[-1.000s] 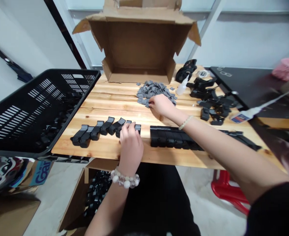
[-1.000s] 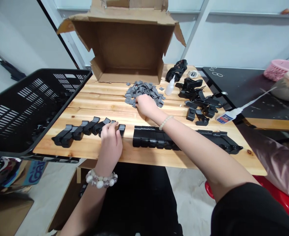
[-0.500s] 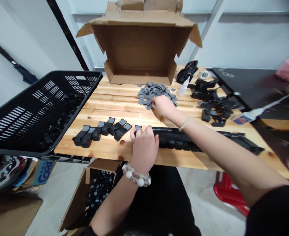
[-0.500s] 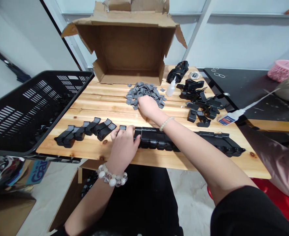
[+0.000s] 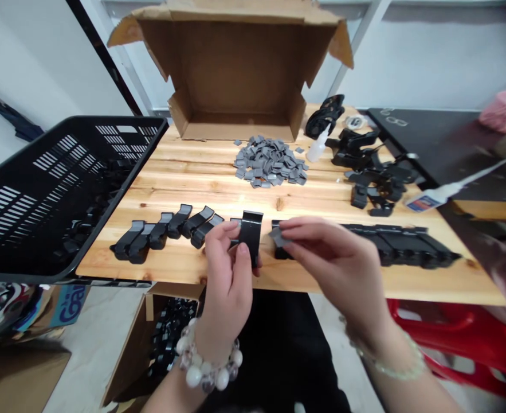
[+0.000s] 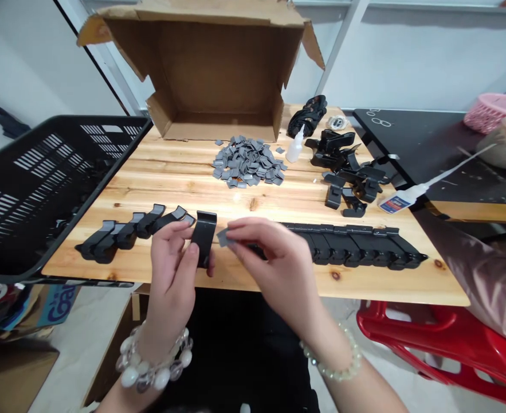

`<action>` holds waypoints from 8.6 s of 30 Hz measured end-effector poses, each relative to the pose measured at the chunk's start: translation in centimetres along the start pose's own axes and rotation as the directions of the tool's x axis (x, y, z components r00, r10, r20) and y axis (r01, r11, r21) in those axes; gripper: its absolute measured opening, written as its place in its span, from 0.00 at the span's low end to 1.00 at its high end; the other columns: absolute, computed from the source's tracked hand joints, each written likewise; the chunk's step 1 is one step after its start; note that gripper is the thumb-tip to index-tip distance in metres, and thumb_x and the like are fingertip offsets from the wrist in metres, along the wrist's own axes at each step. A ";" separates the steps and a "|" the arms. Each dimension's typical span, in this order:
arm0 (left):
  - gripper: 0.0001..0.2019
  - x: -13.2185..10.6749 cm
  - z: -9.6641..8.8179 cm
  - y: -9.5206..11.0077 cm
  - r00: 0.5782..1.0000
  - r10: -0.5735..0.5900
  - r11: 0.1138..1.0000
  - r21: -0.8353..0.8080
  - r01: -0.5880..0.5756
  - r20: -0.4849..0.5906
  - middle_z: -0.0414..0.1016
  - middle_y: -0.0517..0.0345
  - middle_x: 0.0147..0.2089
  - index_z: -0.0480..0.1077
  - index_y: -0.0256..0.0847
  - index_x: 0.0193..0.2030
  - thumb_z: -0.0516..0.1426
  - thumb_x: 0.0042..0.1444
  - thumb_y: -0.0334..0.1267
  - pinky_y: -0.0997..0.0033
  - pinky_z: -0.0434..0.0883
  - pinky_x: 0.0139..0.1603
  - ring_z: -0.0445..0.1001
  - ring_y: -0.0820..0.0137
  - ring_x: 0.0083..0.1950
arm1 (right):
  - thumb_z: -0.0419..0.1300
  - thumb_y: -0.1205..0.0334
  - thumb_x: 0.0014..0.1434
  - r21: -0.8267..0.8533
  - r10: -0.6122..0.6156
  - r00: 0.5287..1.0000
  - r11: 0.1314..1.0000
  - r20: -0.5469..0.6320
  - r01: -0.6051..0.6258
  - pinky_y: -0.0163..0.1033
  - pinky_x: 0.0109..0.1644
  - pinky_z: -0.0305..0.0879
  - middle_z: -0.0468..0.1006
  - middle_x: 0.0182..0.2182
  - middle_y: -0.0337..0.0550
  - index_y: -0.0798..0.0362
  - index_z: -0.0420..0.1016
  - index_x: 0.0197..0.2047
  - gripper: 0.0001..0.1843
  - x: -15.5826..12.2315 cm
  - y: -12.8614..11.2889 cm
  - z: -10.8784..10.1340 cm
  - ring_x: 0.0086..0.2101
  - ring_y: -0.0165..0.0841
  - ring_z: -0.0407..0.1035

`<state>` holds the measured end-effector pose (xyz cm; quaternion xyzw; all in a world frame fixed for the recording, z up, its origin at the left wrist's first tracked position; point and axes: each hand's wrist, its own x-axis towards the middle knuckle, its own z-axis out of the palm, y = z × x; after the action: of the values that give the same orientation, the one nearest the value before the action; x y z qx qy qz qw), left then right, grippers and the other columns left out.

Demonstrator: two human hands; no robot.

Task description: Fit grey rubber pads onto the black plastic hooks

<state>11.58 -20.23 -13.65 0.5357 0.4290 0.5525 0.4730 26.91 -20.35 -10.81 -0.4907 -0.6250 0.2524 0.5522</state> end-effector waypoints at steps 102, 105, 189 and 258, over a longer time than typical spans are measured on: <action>0.25 2.9 0.3 -4.2 0.996 -0.012 0.766 0.641 -0.045 0.085 0.65 0.33 0.57 0.48 0.30 0.67 0.45 0.63 0.28 0.47 0.67 0.57 0.70 0.53 0.57 | 0.58 0.63 0.61 -0.769 0.275 0.864 0.614 0.421 0.179 0.39 0.45 0.64 0.81 0.39 0.53 0.59 0.81 0.43 0.13 14.6 8.9 2.2 0.41 0.40 0.73; 0.22 2.6 0.3 -4.4 0.986 0.147 0.662 0.734 -0.154 0.074 0.60 0.30 0.60 0.52 0.26 0.65 0.44 0.64 0.28 0.46 0.65 0.61 0.64 0.51 0.63 | 0.57 0.61 0.63 -0.774 0.248 0.858 0.587 0.450 0.236 0.40 0.47 0.63 0.79 0.44 0.58 0.60 0.80 0.43 0.14 14.6 9.8 3.6 0.45 0.43 0.72; 0.26 -3.5 0.1 -1.8 0.865 0.494 0.742 0.478 -0.470 0.085 0.67 0.47 0.51 0.61 0.37 0.59 0.58 0.54 0.19 0.63 0.75 0.55 0.70 0.65 0.55 | 0.55 0.54 0.66 0.178 0.357 0.840 0.872 0.409 -0.457 0.31 0.28 0.59 0.69 0.20 0.35 0.54 0.68 0.27 0.18 -0.3 1.7 2.0 0.24 0.25 0.65; 0.10 1.1 -0.1 -3.1 0.949 0.266 0.632 0.712 -0.305 0.170 0.69 0.47 0.50 0.62 0.38 0.51 0.53 0.63 0.30 0.55 0.68 0.58 0.68 0.60 0.55 | 0.62 0.71 0.55 -0.724 0.407 0.826 0.690 0.391 0.003 0.37 0.41 0.63 0.80 0.35 0.51 0.58 0.78 0.35 0.04 12.6 9.6 0.8 0.35 0.37 0.72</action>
<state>11.72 -18.57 -16.45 0.7536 0.5115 0.3895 0.1367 30.51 -5.14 -13.66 -0.6421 -0.7375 0.1833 0.1011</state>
